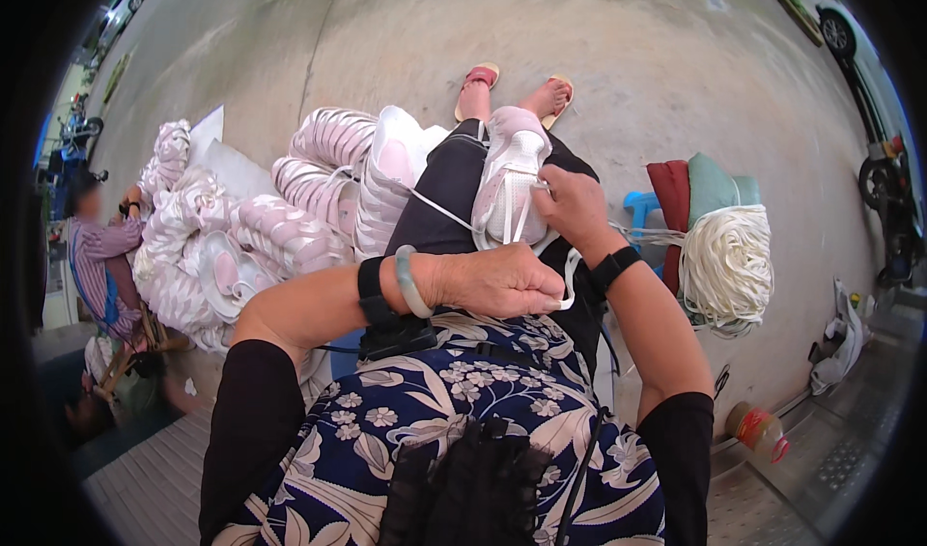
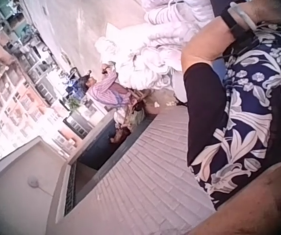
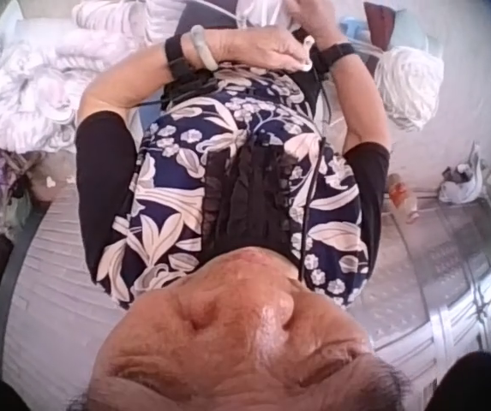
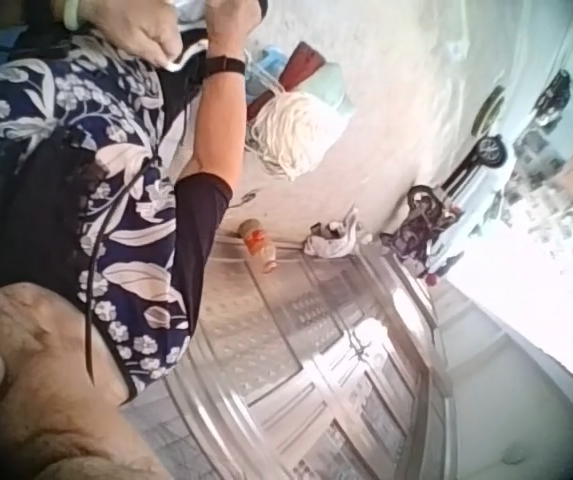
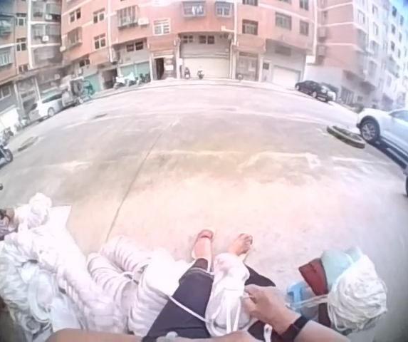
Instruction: Insert and thread laces into a new pair of shoes.
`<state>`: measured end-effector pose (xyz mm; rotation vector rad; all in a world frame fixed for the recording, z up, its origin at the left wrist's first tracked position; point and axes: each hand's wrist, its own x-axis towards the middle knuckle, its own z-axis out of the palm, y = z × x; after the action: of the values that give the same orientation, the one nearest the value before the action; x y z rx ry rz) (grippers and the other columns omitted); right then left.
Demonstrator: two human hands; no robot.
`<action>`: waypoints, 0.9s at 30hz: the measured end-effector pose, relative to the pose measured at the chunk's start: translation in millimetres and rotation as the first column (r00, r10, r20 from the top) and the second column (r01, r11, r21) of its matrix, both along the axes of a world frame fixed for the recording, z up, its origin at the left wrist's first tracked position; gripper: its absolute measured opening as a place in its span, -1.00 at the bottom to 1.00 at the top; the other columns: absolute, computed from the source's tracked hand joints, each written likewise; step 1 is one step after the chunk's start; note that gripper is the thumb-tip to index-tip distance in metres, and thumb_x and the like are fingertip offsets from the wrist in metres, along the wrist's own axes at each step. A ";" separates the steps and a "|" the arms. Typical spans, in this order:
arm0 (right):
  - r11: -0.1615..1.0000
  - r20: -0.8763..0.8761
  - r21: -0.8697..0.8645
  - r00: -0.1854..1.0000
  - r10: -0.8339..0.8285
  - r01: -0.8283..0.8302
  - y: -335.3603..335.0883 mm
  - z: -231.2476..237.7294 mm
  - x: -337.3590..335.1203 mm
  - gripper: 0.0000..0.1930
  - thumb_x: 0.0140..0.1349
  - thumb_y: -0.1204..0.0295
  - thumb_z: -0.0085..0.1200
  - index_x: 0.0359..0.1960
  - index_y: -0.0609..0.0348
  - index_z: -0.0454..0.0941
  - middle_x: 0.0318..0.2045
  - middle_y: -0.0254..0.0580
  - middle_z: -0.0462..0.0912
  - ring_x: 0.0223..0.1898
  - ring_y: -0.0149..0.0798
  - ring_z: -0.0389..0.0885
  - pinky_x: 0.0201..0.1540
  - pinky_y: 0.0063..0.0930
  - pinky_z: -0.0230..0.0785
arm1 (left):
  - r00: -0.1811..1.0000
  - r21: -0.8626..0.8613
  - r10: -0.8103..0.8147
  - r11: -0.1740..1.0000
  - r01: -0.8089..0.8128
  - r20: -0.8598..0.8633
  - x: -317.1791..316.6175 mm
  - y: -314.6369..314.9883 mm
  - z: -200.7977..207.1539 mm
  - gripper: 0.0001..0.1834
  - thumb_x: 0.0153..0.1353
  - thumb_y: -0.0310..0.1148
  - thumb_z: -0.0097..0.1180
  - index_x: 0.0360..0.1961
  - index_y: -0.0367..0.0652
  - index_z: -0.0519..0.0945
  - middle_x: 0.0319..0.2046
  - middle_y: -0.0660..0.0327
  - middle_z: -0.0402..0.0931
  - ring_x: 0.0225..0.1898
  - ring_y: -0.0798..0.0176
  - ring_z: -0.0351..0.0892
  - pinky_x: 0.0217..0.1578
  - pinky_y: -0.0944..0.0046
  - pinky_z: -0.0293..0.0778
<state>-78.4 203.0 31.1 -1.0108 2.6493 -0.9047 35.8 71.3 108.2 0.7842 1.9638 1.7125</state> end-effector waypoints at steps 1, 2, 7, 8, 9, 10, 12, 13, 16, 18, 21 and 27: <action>0.998 -0.142 0.003 0.988 0.057 -0.057 -9.7 1.6 -1.9 -0.84 0.00 0.32 -0.01 -0.44 0.12 0.48 -0.62 -0.01 0.53 -0.51 0.05 0.54 -0.48 -0.11 0.33 | 1.000 0.052 -0.008 0.999 0.009 -0.015 -0.5 0.8 -1.0 -0.76 0.18 -0.41 -0.06 -0.60 -0.28 0.35 -0.76 0.17 0.22 -0.68 0.34 0.21 -0.57 0.29 0.22; 0.998 -0.138 0.013 0.988 0.069 -0.068 -19.2 3.1 -4.3 -0.84 0.00 0.32 -0.01 -0.44 0.12 0.48 -0.62 -0.01 0.53 -0.51 0.05 0.54 -0.48 -0.11 0.33 | 0.999 0.104 -0.016 0.994 0.019 -0.030 -0.7 1.7 -2.4 -0.77 0.17 -0.42 -0.07 -0.60 -0.28 0.34 -0.76 0.16 0.21 -0.68 0.33 0.20 -0.57 0.28 0.21; 0.850 -0.244 0.482 0.899 0.363 -0.212 -55.7 10.0 -9.8 -0.89 0.02 0.40 -0.02 -0.48 0.15 0.41 -0.60 -0.06 0.57 -0.52 -0.01 0.58 -0.49 -0.17 0.40 | 0.996 0.152 -0.003 0.988 0.017 -0.091 -1.1 4.5 -8.9 -0.79 0.11 -0.44 -0.06 -0.60 -0.33 0.35 -0.75 0.08 0.25 -0.70 0.20 0.24 -0.56 0.23 0.21; 0.812 -0.273 0.549 0.876 0.397 -0.197 -60.1 10.8 -8.5 -0.91 0.00 0.41 0.01 -0.52 0.15 0.44 -0.62 -0.09 0.58 -0.54 -0.05 0.61 -0.52 -0.24 0.42 | 0.994 0.144 0.006 0.989 0.010 -0.111 -0.9 5.3 -9.9 -0.80 0.10 -0.44 -0.06 -0.60 -0.34 0.37 -0.74 0.05 0.28 -0.69 0.16 0.26 -0.56 0.21 0.22; 0.803 -0.256 0.557 0.876 0.409 -0.212 -63.0 11.2 -5.9 -0.91 0.00 0.41 0.01 -0.52 0.15 0.44 -0.62 -0.09 0.58 -0.54 -0.05 0.61 -0.52 -0.24 0.42 | 0.990 0.126 0.012 0.992 0.006 -0.139 -0.6 5.9 -10.6 -0.81 0.08 -0.45 -0.06 -0.60 -0.35 0.38 -0.74 0.03 0.31 -0.69 0.12 0.29 -0.55 0.20 0.24; 0.774 -0.282 0.593 0.843 0.457 -0.221 -65.1 11.4 -3.3 -0.94 0.00 0.45 0.00 -0.52 0.15 0.45 -0.62 -0.10 0.58 -0.55 -0.07 0.61 -0.54 -0.26 0.43 | 0.991 0.144 0.019 0.990 0.000 -0.130 -0.2 6.6 -11.3 -0.81 0.08 -0.45 -0.06 -0.60 -0.35 0.38 -0.74 0.03 0.31 -0.69 0.12 0.29 -0.55 0.20 0.24; 0.739 -0.302 0.632 0.804 0.512 -0.233 -66.9 11.9 -1.2 -0.96 0.00 0.48 -0.01 -0.52 0.15 0.45 -0.62 -0.11 0.59 -0.55 -0.09 0.62 -0.55 -0.28 0.43 | 0.992 0.130 0.026 0.991 -0.010 -0.122 0.5 7.5 -12.0 -0.80 0.07 -0.44 -0.06 -0.61 -0.36 0.41 -0.73 0.00 0.35 -0.68 0.08 0.33 -0.54 0.17 0.26; 0.741 -0.313 0.633 0.802 0.510 -0.224 -66.8 11.7 -0.6 -0.97 0.00 0.49 -0.02 -0.52 0.15 0.45 -0.62 -0.12 0.59 -0.54 -0.10 0.63 -0.55 -0.30 0.43 | 0.992 0.135 0.034 0.991 -0.017 -0.121 1.1 7.7 -12.1 -0.80 0.07 -0.44 -0.06 -0.61 -0.36 0.41 -0.73 0.00 0.35 -0.68 0.08 0.33 -0.54 0.17 0.26; 0.763 -0.298 0.622 0.847 0.440 -0.178 -63.4 8.8 -1.5 -0.95 0.03 0.48 -0.06 -0.51 0.17 0.43 -0.58 -0.08 0.59 -0.50 -0.08 0.62 -0.48 -0.27 0.43 | 0.992 0.122 0.036 0.992 -0.021 -0.119 1.9 6.0 -11.6 -0.79 0.07 -0.44 -0.07 -0.62 -0.36 0.41 -0.73 0.00 0.35 -0.68 0.08 0.33 -0.53 0.18 0.28; 0.779 -0.273 0.613 0.889 0.367 -0.134 -58.8 4.8 -3.9 -0.92 0.07 0.46 -0.09 -0.50 0.18 0.41 -0.55 -0.04 0.59 -0.46 -0.05 0.61 -0.42 -0.23 0.43 | 0.994 0.122 0.042 0.992 -0.029 -0.103 2.2 4.0 -11.2 -0.80 0.08 -0.44 -0.07 -0.61 -0.36 0.42 -0.72 0.00 0.35 -0.68 0.08 0.34 -0.53 0.18 0.28; 0.953 -0.235 0.298 0.972 0.021 0.051 -49.0 -4.1 -5.8 -0.85 0.05 0.39 -0.10 -0.45 0.21 0.43 -0.53 0.04 0.55 -0.42 0.10 0.54 -0.36 -0.14 0.36 | 0.996 0.084 0.041 0.996 -0.034 -0.074 1.8 2.5 -10.2 -0.80 0.09 -0.44 -0.07 -0.60 -0.35 0.41 -0.72 0.00 0.34 -0.68 0.08 0.32 -0.54 0.20 0.27; 0.999 -0.021 0.016 0.999 -0.038 0.038 -19.1 -9.2 -19.1 -0.83 0.02 0.37 -0.04 -0.37 0.13 0.51 -0.51 0.06 0.56 -0.43 0.06 0.55 -0.37 -0.20 0.37 | 0.987 0.099 0.027 0.995 -0.011 -0.161 -1.6 4.0 -5.7 -0.78 0.11 -0.44 -0.08 -0.63 -0.32 0.34 -0.75 0.04 0.26 -0.70 0.14 0.23 -0.57 0.21 0.23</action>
<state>-97.5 183.9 21.8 -0.9748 2.6973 -0.8828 34.2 75.2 102.5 0.9702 2.0110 1.8188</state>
